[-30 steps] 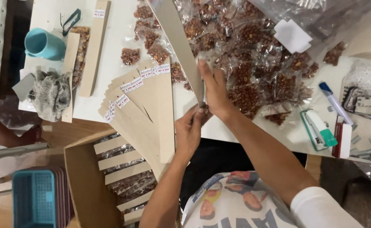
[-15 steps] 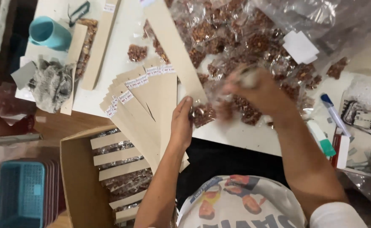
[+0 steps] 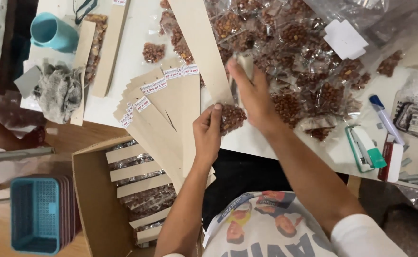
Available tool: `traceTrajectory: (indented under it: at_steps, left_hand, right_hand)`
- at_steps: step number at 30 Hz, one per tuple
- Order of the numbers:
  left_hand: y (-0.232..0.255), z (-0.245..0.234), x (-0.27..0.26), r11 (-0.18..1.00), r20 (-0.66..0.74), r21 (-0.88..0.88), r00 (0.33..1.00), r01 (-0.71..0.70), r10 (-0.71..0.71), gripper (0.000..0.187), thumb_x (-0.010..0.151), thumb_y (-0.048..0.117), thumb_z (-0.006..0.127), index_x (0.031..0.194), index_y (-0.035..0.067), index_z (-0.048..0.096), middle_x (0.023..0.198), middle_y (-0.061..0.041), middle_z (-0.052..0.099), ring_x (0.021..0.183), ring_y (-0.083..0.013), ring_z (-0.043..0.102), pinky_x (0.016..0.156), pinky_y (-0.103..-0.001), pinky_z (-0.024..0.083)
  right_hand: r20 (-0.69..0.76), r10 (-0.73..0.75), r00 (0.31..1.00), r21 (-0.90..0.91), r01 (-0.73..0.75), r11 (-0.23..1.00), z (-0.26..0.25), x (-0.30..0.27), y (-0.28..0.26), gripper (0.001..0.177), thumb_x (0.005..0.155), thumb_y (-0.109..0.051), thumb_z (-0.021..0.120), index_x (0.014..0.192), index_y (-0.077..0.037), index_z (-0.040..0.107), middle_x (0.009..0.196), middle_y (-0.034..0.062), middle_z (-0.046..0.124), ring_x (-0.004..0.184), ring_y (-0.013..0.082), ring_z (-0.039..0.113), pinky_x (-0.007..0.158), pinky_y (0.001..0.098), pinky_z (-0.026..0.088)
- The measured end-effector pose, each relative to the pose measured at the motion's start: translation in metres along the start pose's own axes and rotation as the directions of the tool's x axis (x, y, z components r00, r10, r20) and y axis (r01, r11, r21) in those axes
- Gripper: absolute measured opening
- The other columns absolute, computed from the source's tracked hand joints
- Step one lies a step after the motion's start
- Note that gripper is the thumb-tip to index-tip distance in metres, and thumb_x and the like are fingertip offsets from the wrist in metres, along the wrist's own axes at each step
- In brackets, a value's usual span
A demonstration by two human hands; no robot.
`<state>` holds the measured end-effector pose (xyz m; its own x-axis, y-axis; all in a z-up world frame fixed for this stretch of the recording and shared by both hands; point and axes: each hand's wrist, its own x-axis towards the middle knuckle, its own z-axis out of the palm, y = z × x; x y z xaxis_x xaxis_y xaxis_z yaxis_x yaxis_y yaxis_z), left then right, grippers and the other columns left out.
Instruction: Stapling small plastic bags of nuts onto cardboard display strips for retail packaging.
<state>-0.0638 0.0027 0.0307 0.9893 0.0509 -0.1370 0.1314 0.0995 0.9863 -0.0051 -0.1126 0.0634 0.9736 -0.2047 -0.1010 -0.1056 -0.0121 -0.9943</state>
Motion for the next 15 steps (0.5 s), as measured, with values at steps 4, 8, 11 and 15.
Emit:
traceTrajectory:
  at_steps: [4,8,11,15]
  left_hand:
    - [-0.007,-0.001,-0.006,0.982,0.064,0.147,0.992,-0.117,0.108,0.038,0.107,0.025,0.060,0.072,0.010,0.067,0.059,0.000,0.059,0.066,-0.0077,0.048,0.063,-0.027,0.048]
    - [-0.005,0.001,-0.014,0.959,0.071,0.246,0.990,-0.138,0.124,0.036,0.105,0.020,0.063,0.074,0.005,0.071,0.055,-0.004,0.062,0.061,-0.0090,0.046,0.059,-0.028,0.047]
    - [-0.023,-0.008,-0.009,0.993,-0.039,0.105,0.998,-0.047,0.051,0.030,0.106,0.019,0.059,0.079,0.010,0.066,0.065,0.003,0.055,0.069,-0.0101,0.045,0.065,-0.028,0.044]
    - [-0.050,-0.026,0.006,0.978,-0.100,-0.014,0.973,0.209,-0.209,0.017,0.105,0.020,0.055,0.112,0.008,0.065,0.085,-0.002,0.057,0.076,-0.0118,0.054,0.069,-0.028,0.050]
  right_hand:
    - [-0.032,0.141,0.989,0.242,-0.129,0.961,0.015,-0.013,-0.042,0.079,0.090,-0.072,0.056,0.119,0.002,0.059,0.110,0.0202,0.065,0.113,0.0343,0.064,0.104,0.0518,0.045]
    - [0.010,-0.013,1.000,0.239,0.011,0.971,0.012,-0.006,-0.008,0.063,0.100,-0.068,0.047,0.105,-0.010,0.071,0.101,0.0079,0.069,0.108,0.0286,0.066,0.107,0.0444,0.043]
    - [0.088,-0.170,0.981,-0.608,0.188,0.771,-0.043,0.020,0.047,0.048,0.099,-0.057,0.068,0.098,-0.009,0.072,0.088,0.0153,0.074,0.097,0.0383,0.072,0.082,0.0494,0.054]
    - [0.207,-0.098,0.973,-0.902,0.229,0.366,-0.090,0.041,0.109,0.042,0.085,-0.040,0.078,0.119,-0.016,0.069,0.105,0.0094,0.070,0.105,0.0347,0.069,0.086,0.0490,0.057]
